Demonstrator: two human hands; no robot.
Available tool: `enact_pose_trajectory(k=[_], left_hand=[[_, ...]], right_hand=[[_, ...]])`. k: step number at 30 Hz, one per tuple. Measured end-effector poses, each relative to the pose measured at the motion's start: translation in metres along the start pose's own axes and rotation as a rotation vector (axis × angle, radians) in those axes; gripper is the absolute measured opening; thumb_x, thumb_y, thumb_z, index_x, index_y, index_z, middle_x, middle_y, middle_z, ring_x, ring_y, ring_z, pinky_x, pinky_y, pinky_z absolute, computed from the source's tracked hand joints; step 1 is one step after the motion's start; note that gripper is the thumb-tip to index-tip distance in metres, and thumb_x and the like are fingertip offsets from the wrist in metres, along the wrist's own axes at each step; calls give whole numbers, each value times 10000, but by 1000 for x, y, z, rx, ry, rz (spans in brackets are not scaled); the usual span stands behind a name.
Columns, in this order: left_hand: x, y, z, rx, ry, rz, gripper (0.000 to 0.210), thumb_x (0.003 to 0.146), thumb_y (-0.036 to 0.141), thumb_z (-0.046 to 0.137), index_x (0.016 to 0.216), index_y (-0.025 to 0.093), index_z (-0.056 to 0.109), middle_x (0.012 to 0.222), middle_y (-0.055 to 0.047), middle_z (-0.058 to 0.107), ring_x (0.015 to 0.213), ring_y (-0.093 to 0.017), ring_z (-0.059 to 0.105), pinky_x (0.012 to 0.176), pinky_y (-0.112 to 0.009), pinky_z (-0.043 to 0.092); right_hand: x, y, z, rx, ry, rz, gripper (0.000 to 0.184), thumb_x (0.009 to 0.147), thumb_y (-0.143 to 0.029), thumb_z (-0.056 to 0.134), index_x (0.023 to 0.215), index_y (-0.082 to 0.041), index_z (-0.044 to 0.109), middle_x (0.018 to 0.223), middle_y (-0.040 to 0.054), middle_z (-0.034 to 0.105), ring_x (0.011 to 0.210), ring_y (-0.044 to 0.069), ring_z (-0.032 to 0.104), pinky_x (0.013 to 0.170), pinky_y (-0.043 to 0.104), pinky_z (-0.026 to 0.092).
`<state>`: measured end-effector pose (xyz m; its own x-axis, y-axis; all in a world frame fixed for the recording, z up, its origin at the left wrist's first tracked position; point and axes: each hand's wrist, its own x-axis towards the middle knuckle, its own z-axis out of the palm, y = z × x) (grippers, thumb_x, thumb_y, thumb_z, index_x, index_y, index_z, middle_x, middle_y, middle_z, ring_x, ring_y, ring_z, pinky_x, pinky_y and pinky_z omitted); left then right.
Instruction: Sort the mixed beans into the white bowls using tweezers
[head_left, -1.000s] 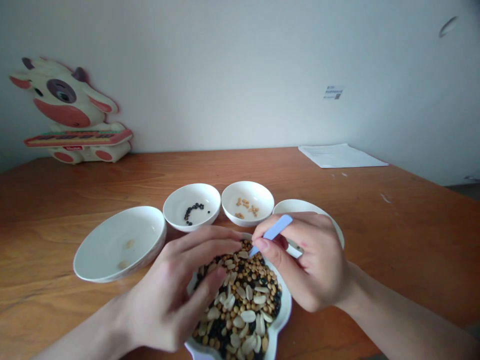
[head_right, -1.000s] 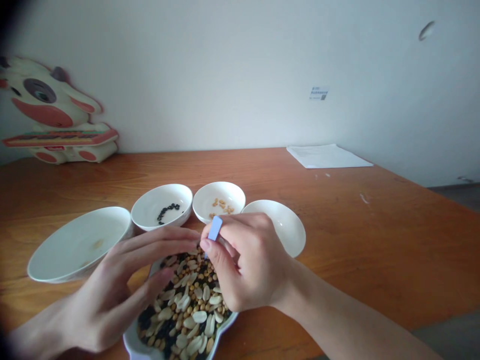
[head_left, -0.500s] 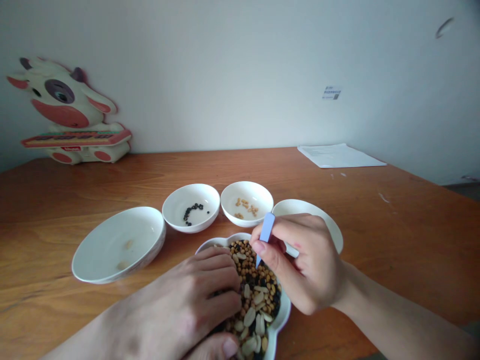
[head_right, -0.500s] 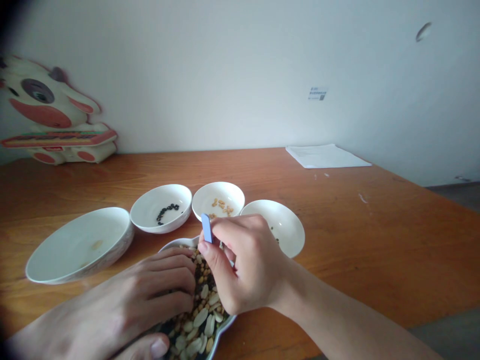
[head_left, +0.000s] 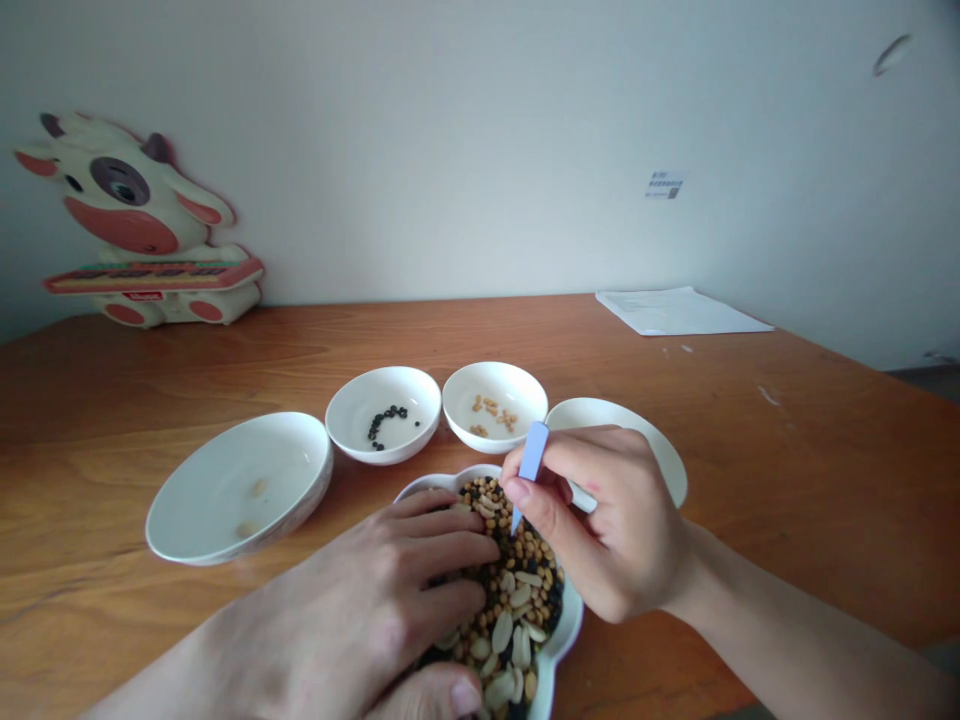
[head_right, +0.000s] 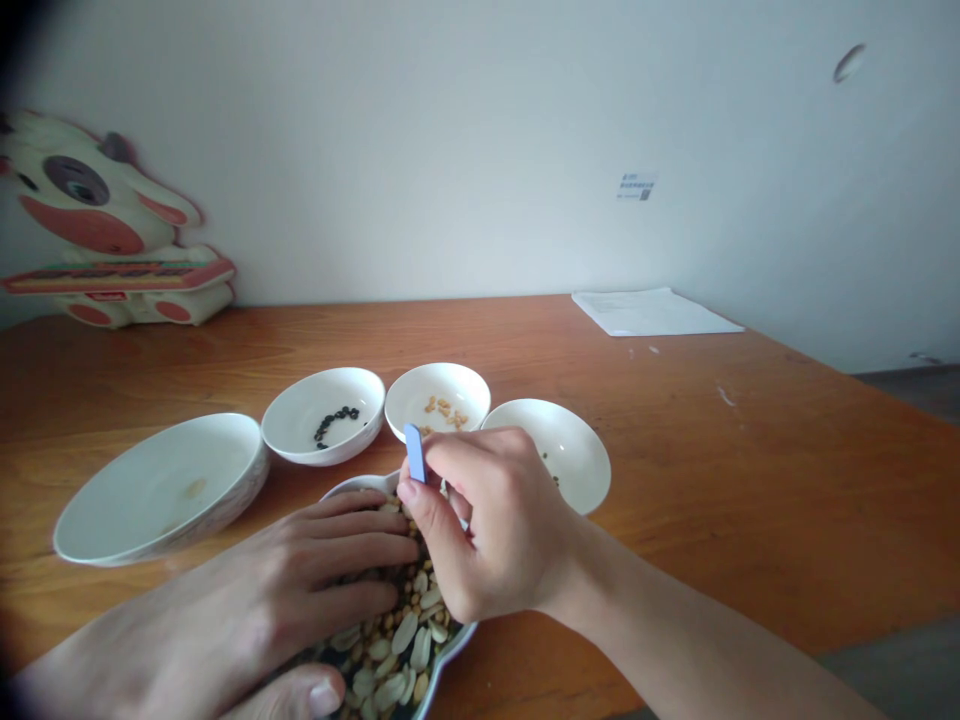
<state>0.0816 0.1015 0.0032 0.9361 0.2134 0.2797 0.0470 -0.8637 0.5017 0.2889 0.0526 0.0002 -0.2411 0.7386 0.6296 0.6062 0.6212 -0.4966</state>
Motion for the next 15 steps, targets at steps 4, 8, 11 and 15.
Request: enact_pose_trajectory(k=[4, 8, 11, 15], left_hand=[[-2, -3, -2, -22, -62, 70, 296, 933, 289, 430, 1004, 177, 694, 1016, -139, 702, 977, -291, 632, 993, -437, 465], [-7, -10, -2, -8, 74, 8, 287, 907, 120, 414, 1001, 151, 683, 977, -117, 694, 959, -247, 625, 956, -381, 488], [-8, -17, 2, -7, 209, -145, 255, 918, 115, 432, 966, 161, 678, 999, -98, 686, 968, -219, 622, 896, -321, 509], [-6, -22, 7, -63, 340, -370, 231, 934, 173, 460, 1043, 175, 664, 1125, -79, 675, 1034, -203, 629, 898, -269, 508]], right_hand=[[0, 1, 1, 30, -37, -9, 134, 847, -159, 519, 786, -141, 636, 559, -9, 537, 473, 105, 448, 469, 240, 345], [1, 3, 3, 39, -159, -71, 146, 863, -142, 513, 774, -136, 628, 610, 19, 596, 526, 122, 508, 515, 253, 390], [2, 4, 5, 6, -279, -96, 143, 873, -125, 526, 763, -145, 617, 673, 32, 641, 606, 141, 572, 596, 264, 445], [3, 5, 6, -16, -272, -38, 164, 855, -131, 522, 711, -146, 599, 595, 10, 579, 541, 128, 515, 541, 255, 406]])
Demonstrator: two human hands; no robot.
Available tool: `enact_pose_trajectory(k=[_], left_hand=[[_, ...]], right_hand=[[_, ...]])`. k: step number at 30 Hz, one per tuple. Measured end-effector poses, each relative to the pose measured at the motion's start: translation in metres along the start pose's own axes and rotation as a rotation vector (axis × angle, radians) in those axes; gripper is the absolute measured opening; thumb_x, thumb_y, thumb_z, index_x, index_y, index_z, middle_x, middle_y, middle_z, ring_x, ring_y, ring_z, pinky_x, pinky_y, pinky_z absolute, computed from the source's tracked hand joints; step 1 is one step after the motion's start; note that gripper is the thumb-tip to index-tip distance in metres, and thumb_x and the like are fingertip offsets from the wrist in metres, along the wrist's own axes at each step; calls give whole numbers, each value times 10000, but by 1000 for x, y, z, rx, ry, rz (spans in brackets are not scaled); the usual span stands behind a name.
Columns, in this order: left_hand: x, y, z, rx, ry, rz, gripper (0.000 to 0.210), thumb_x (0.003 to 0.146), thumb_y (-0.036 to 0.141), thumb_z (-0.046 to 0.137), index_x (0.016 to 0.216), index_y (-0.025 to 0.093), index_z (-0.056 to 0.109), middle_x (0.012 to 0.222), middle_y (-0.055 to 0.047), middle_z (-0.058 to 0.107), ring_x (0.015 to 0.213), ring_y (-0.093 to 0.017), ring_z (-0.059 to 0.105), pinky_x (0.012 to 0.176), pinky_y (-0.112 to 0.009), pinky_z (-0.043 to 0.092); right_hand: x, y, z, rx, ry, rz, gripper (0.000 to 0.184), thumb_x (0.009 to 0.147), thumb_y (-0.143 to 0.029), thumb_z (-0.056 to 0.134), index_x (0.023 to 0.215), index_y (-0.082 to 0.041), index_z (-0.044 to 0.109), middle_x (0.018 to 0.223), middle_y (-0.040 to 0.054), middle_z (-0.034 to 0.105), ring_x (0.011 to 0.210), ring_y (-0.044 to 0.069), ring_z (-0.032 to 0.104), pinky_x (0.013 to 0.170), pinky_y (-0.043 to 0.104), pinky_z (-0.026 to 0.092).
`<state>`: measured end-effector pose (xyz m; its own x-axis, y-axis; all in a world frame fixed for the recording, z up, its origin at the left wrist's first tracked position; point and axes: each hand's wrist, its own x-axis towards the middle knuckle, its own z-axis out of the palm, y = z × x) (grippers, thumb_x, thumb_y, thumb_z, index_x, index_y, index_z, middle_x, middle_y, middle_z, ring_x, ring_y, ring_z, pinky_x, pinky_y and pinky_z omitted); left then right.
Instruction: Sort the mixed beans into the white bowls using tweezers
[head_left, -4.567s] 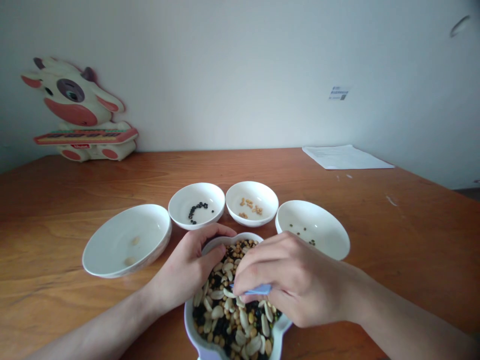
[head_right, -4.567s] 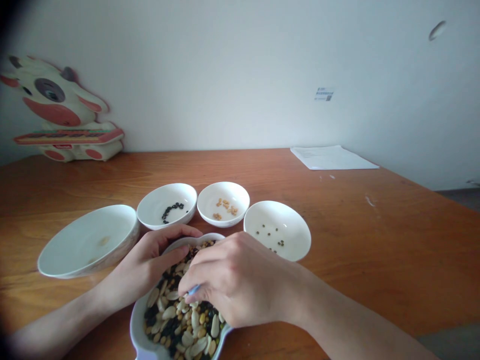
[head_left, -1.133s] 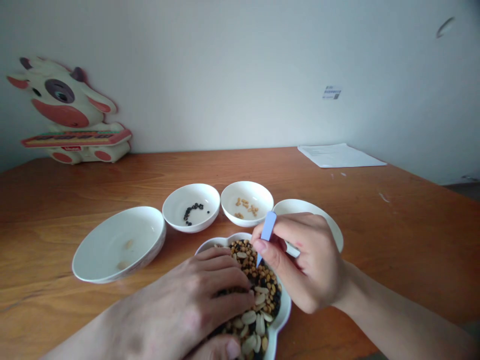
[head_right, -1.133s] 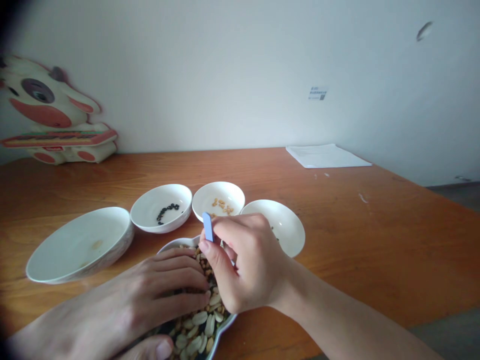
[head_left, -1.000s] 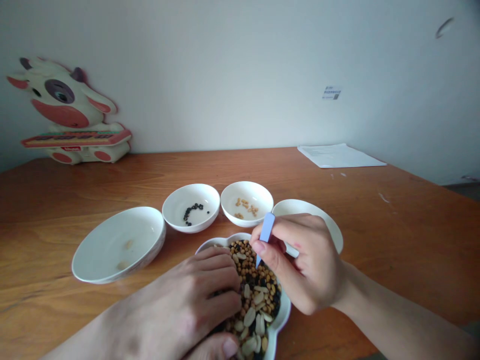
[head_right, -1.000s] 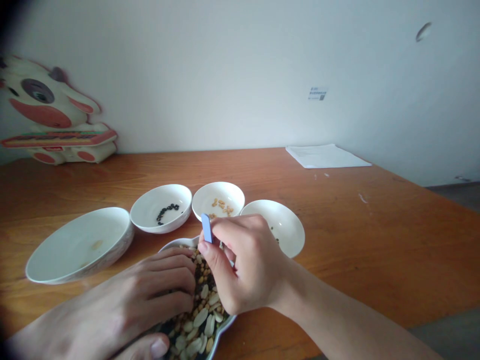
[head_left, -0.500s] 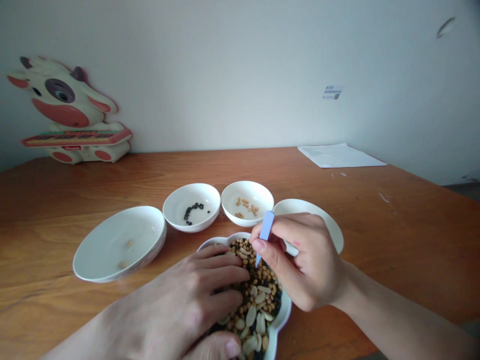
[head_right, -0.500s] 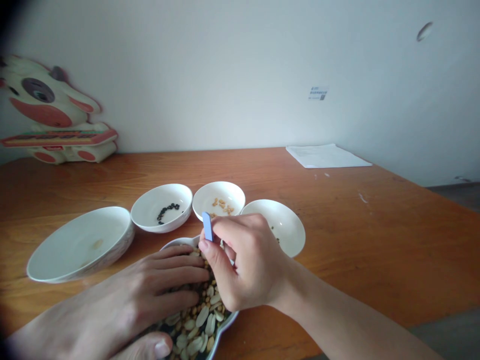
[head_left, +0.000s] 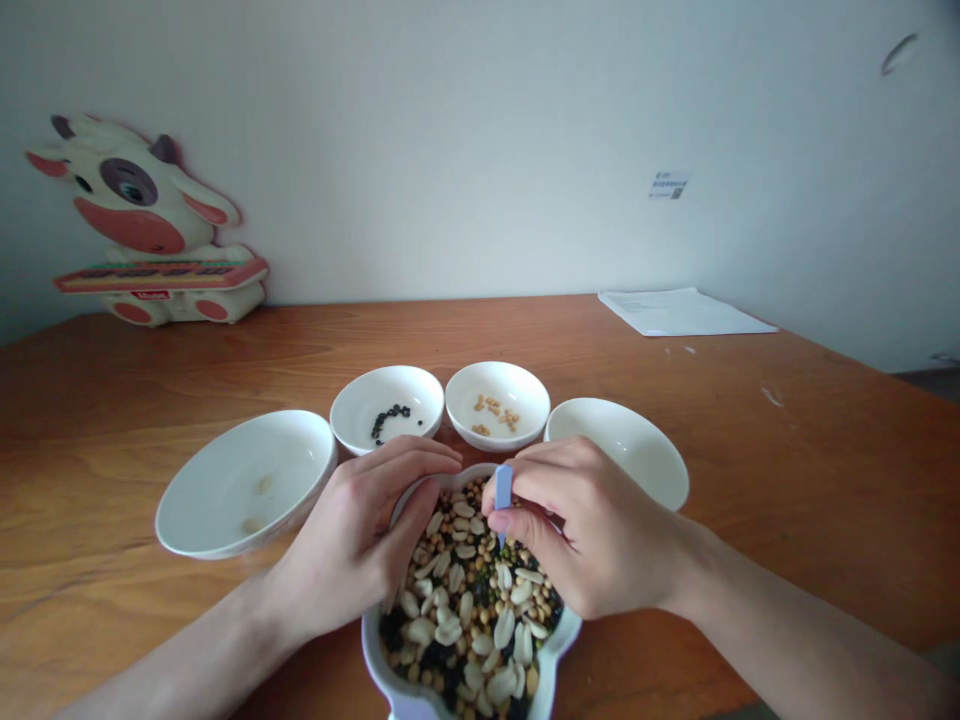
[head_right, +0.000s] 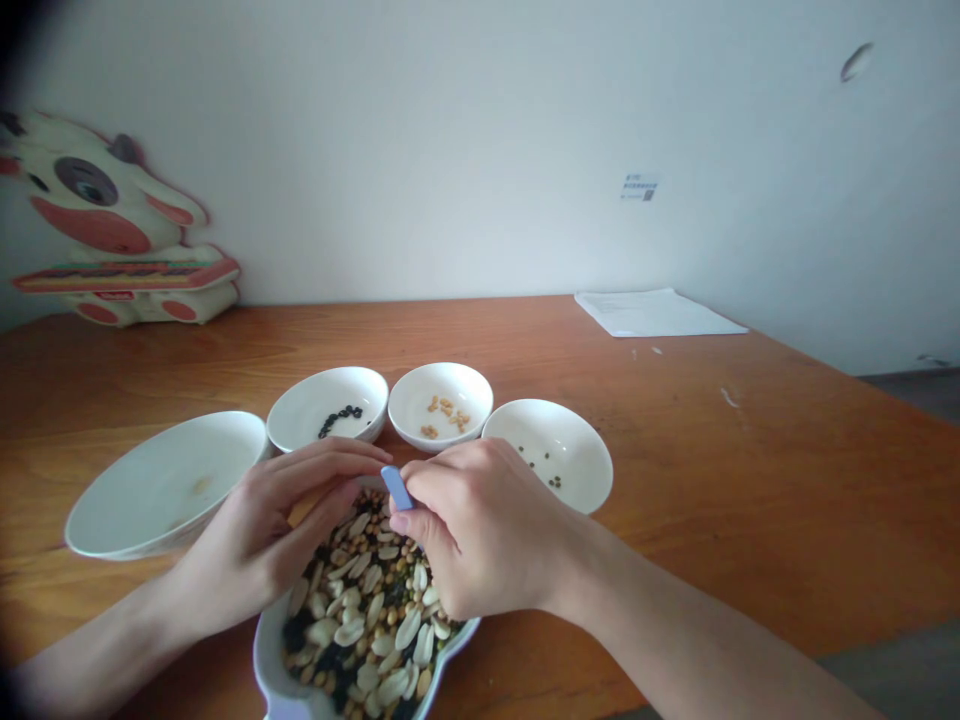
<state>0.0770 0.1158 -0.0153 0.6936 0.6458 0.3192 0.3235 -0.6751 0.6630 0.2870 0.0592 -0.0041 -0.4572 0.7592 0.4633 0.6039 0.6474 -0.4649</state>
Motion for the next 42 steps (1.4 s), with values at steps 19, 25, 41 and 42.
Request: enact_pose_trajectory(k=[19, 25, 41, 42], left_hand=[[2, -1, 7, -213, -126, -299, 318, 915, 290, 519, 1191, 198, 646, 1172, -56, 700, 1012, -235, 674, 876, -276, 535], [1, -3, 9, -201, -113, -280, 321, 915, 277, 515, 1199, 200, 645, 1161, -50, 701, 1038, -232, 655, 889, -283, 530], [-2, -10, 11, -181, -121, -277, 260, 937, 281, 525, 1175, 230, 618, 1169, -21, 706, 1050, -198, 671, 962, -285, 508], [-2, -10, 10, -183, -124, -281, 259, 938, 285, 526, 1174, 230, 617, 1163, -21, 710, 1043, -200, 676, 964, -290, 509]], right_hand=[[-2, 2, 0, -12, -67, 42, 171, 859, -143, 526, 699, -145, 587, 605, 11, 583, 556, 124, 519, 554, 249, 386], [-1, 2, 0, -46, -71, 27, 207, 876, -168, 533, 673, -147, 571, 579, -2, 547, 531, 115, 484, 522, 246, 344], [-4, 6, -28, -316, 514, 78, 164, 877, -186, 565, 740, -155, 651, 625, 11, 670, 533, 119, 596, 525, 236, 393], [-4, 9, -32, -364, 558, 98, 170, 875, -202, 569, 733, -154, 649, 609, 11, 662, 517, 121, 589, 514, 242, 380]])
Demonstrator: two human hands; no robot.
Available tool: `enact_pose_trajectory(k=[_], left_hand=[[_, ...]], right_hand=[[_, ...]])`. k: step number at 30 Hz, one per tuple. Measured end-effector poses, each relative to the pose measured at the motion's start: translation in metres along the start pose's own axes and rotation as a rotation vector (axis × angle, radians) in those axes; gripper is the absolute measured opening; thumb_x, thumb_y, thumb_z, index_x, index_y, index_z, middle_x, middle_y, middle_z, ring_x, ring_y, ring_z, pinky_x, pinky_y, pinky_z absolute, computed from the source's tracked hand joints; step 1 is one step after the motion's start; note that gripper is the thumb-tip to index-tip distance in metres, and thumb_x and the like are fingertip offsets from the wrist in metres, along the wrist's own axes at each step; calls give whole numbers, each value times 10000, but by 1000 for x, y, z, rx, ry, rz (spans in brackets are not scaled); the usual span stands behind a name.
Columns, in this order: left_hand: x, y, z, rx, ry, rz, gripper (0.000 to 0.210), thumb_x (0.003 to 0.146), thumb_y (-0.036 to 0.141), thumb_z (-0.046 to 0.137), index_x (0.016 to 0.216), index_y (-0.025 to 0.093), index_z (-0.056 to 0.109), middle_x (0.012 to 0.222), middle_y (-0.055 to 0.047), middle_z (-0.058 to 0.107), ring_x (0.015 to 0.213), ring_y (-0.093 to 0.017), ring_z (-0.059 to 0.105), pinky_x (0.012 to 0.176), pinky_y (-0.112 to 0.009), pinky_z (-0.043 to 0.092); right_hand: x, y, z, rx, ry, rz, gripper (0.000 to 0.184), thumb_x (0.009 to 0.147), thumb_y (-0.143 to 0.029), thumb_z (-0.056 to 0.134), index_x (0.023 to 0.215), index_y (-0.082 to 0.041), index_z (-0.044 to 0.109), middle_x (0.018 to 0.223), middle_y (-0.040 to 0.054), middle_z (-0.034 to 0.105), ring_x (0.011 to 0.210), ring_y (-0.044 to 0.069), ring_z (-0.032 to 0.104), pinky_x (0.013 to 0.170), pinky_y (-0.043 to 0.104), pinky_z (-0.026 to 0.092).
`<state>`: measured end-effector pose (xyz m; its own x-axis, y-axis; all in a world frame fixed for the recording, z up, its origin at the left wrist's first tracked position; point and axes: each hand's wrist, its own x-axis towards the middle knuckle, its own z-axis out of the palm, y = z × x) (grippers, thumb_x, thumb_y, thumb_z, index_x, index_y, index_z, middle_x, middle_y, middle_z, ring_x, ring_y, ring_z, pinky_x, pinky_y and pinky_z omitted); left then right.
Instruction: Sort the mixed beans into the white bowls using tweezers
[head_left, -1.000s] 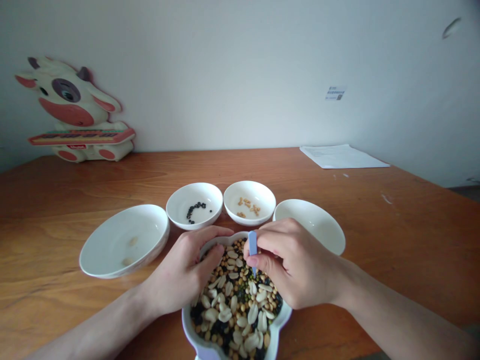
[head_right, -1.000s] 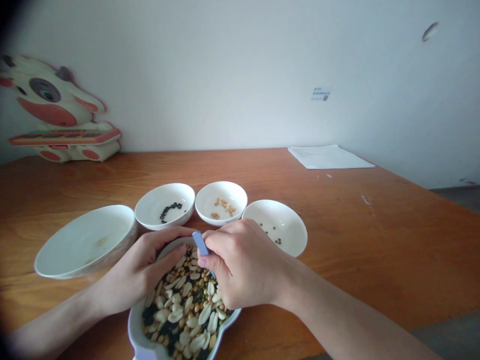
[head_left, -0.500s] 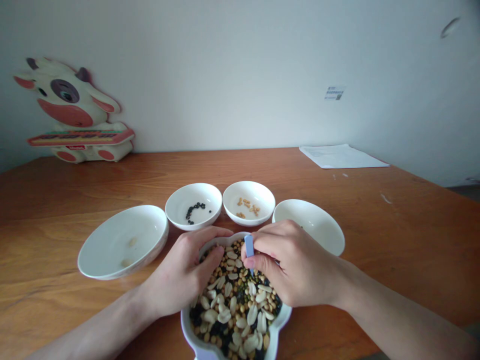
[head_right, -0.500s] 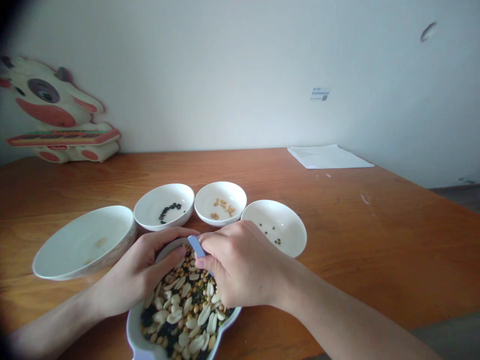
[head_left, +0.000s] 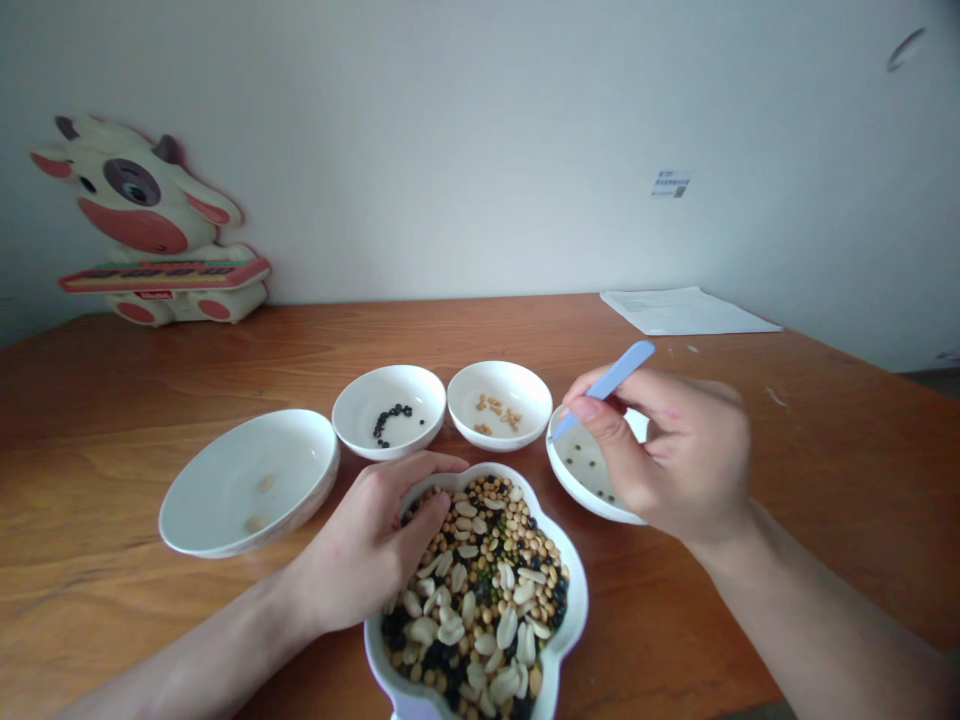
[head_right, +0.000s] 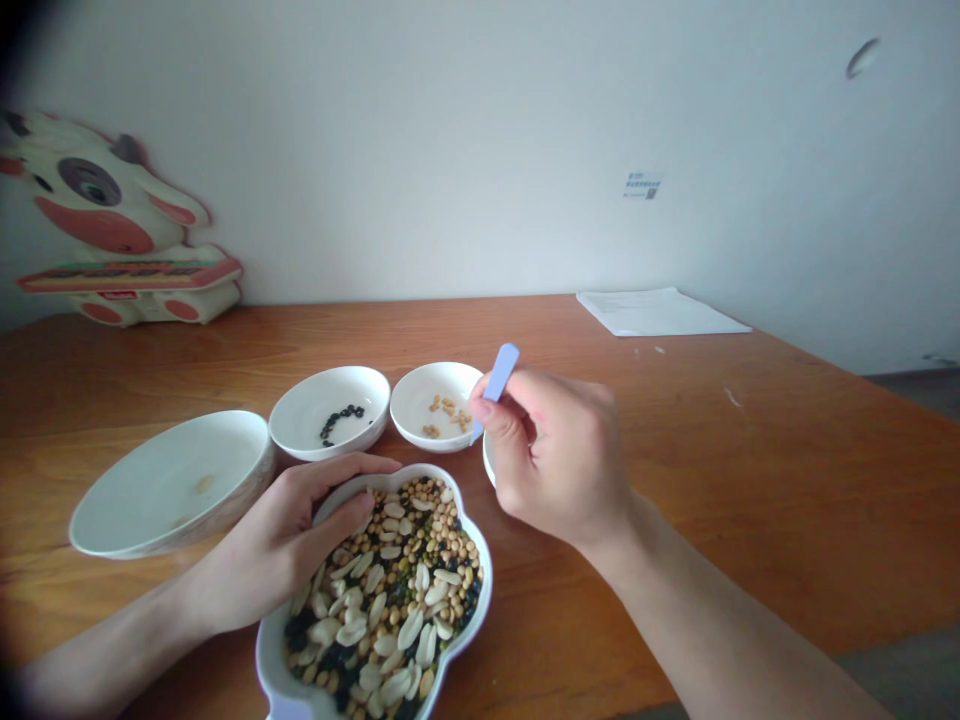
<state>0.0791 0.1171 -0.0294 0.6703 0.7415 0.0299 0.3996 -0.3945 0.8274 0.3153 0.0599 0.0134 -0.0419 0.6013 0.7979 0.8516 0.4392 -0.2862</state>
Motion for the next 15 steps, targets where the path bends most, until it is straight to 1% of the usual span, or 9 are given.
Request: enact_pose_trajectory(k=[1, 3, 6, 11, 15], left_hand=[[0, 0, 0, -1, -1, -4, 260, 937, 287, 528, 1176, 229, 615, 1161, -23, 712, 1038, -203, 680, 966, -294, 511], [-1, 1, 0, 2, 0, -6, 261, 936, 292, 531, 1174, 226, 615, 1156, -24, 716, 1028, -207, 685, 964, -300, 515], [-1, 4, -1, 12, 0, -12, 265, 931, 298, 535, 1168, 215, 619, 1145, -31, 721, 1016, -214, 690, 957, -306, 523], [0, 8, -2, 18, -20, -25, 278, 927, 291, 530, 1170, 191, 622, 1149, -54, 720, 1016, -225, 691, 919, -303, 545], [1, 8, -2, 8, -13, -29, 284, 917, 282, 537, 1170, 187, 626, 1152, -62, 719, 1016, -233, 691, 894, -300, 555]], right_hand=[[1, 4, -1, -37, 23, 21, 168, 870, -211, 574, 730, -152, 646, 593, 8, 652, 500, 120, 577, 507, 246, 371], [3, 11, -2, -97, 19, 50, 151, 854, -200, 575, 725, -152, 637, 580, 1, 638, 486, 119, 556, 504, 247, 360], [5, 17, 0, -174, -44, 98, 128, 831, -163, 564, 721, -152, 630, 575, -4, 623, 478, 117, 529, 500, 242, 344], [6, 15, 2, -239, -150, 157, 121, 795, -151, 563, 690, -154, 622, 517, -16, 571, 436, 111, 477, 475, 237, 309], [7, 13, 3, -270, -162, 192, 127, 791, -161, 560, 680, -158, 623, 502, -16, 557, 435, 115, 472, 478, 238, 300]])
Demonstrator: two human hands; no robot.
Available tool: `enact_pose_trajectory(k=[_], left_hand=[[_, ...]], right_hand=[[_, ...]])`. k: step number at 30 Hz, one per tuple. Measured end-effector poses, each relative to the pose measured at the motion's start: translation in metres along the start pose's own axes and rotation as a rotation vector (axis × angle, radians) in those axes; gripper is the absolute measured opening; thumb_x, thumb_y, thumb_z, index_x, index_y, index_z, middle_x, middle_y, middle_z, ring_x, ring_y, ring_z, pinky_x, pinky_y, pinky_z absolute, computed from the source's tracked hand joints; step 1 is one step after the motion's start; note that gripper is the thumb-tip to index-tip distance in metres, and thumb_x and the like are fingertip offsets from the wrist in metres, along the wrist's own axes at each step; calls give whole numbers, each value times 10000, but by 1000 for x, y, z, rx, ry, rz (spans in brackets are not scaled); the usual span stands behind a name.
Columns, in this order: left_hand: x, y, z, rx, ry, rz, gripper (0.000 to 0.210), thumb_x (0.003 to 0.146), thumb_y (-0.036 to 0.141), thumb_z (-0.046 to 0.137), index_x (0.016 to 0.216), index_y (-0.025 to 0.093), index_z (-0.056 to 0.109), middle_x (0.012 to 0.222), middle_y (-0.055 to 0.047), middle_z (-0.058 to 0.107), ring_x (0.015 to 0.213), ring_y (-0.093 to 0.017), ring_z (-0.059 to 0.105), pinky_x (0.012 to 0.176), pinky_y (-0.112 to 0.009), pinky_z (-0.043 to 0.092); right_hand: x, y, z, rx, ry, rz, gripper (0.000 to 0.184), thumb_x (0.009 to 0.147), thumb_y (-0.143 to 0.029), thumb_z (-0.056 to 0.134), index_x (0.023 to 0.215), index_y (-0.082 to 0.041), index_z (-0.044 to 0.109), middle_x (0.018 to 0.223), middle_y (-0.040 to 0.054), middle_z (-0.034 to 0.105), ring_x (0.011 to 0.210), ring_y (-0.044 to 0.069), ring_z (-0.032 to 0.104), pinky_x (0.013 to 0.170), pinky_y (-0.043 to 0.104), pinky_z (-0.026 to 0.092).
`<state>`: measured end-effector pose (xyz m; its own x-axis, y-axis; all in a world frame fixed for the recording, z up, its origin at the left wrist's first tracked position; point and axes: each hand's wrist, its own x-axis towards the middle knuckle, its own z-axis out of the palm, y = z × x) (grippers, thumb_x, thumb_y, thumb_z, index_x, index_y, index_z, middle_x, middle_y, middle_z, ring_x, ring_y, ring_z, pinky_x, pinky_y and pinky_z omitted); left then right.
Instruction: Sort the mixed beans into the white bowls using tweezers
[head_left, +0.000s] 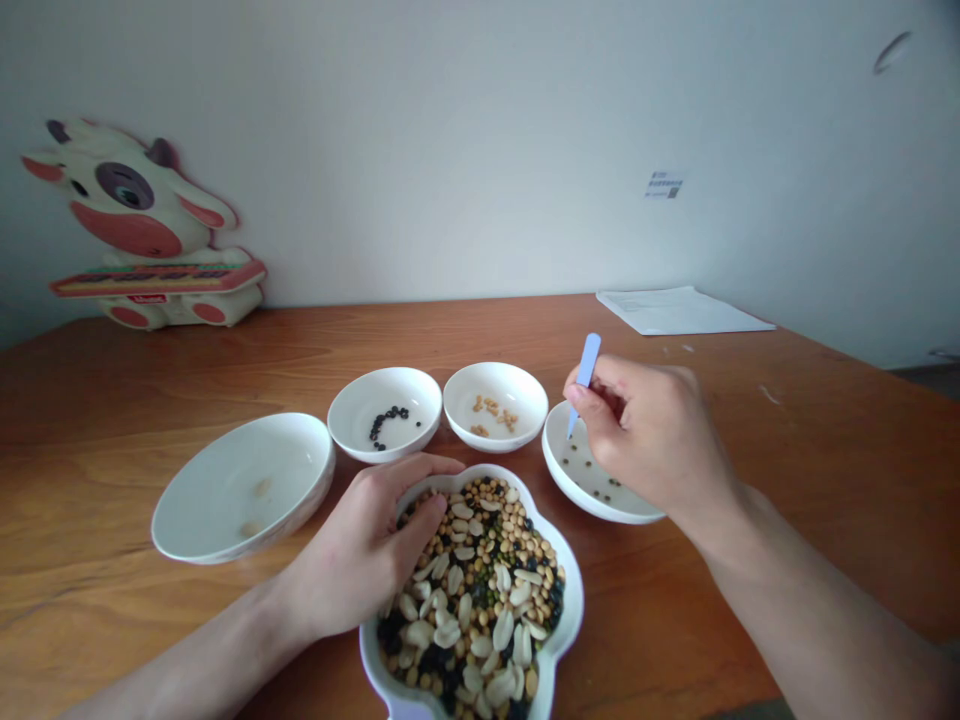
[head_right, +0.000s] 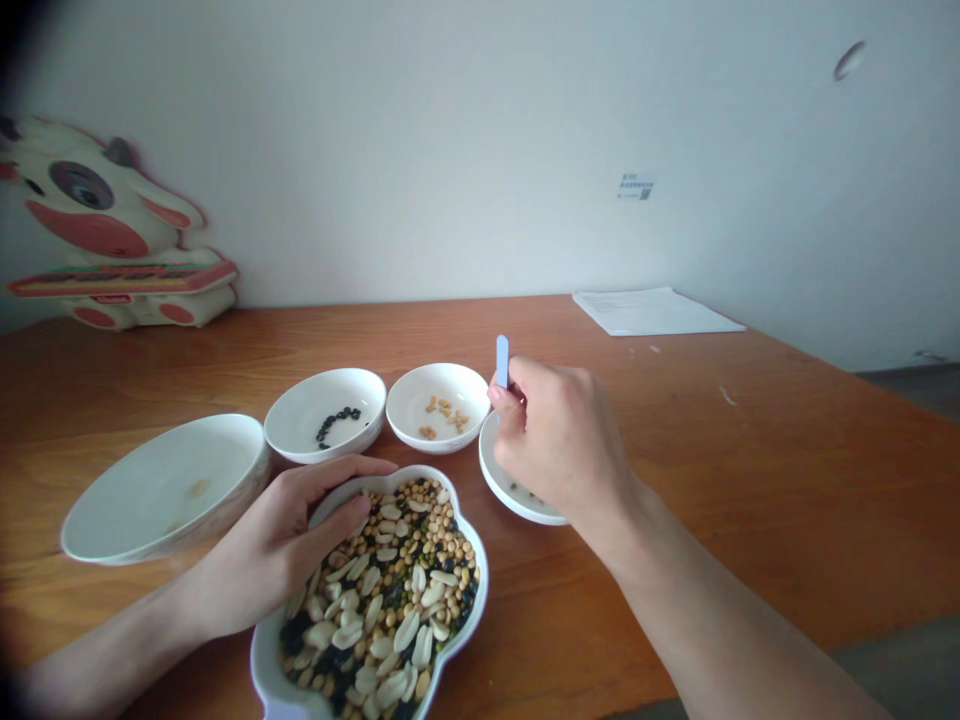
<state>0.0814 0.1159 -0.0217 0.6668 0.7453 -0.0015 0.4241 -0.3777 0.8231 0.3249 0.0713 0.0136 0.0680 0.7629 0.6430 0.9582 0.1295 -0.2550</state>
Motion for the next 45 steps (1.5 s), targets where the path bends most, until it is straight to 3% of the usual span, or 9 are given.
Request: enact_pose_trajectory(k=[5, 14, 20, 26, 31, 45], left_hand=[[-1, 0, 2, -43, 26, -4, 277, 907, 281, 544, 1152, 195, 639, 1119, -58, 731, 1005, -239, 694, 873, -298, 562], [-1, 3, 3, -66, 51, -9, 282, 895, 297, 549, 1126, 172, 651, 1110, -80, 730, 1002, -253, 688, 918, -342, 548], [-1, 1, 2, -22, 38, 20, 285, 908, 275, 538, 1155, 181, 643, 1142, -73, 716, 1018, -239, 680, 939, -330, 531], [-1, -1, 1, -4, 10, 47, 300, 910, 234, 516, 1182, 196, 639, 1174, -53, 698, 1058, -219, 657, 933, -290, 519], [-2, 1, 1, -31, -7, 42, 295, 906, 227, 505, 1164, 198, 643, 1141, -48, 706, 1022, -228, 665, 896, -288, 531], [0, 0, 1, -40, -3, 28, 321, 908, 241, 514, 1203, 196, 632, 1246, -61, 672, 1076, -237, 657, 906, -277, 538]], right_hand=[[0, -1, 0, -12, 14, 32, 119, 788, -163, 560, 694, -164, 633, 512, -14, 564, 439, 115, 468, 491, 239, 306], [1, 0, 2, -39, -84, 121, 128, 798, -198, 564, 692, -166, 630, 523, 6, 593, 431, 127, 473, 477, 249, 279], [-8, -11, 2, 315, -47, -141, 156, 872, -211, 551, 770, -148, 651, 614, 18, 642, 523, 131, 565, 516, 238, 370], [-18, -27, 10, 704, -266, -410, 138, 888, -118, 535, 805, -142, 642, 702, 24, 676, 599, 114, 590, 573, 219, 436], [-19, -30, 15, 660, -396, -425, 164, 892, -104, 521, 762, -128, 619, 676, 32, 644, 573, 115, 539, 559, 239, 410], [-20, -29, 16, 549, -453, -368, 220, 918, -142, 498, 714, -140, 581, 675, 43, 630, 577, 125, 531, 559, 247, 403]])
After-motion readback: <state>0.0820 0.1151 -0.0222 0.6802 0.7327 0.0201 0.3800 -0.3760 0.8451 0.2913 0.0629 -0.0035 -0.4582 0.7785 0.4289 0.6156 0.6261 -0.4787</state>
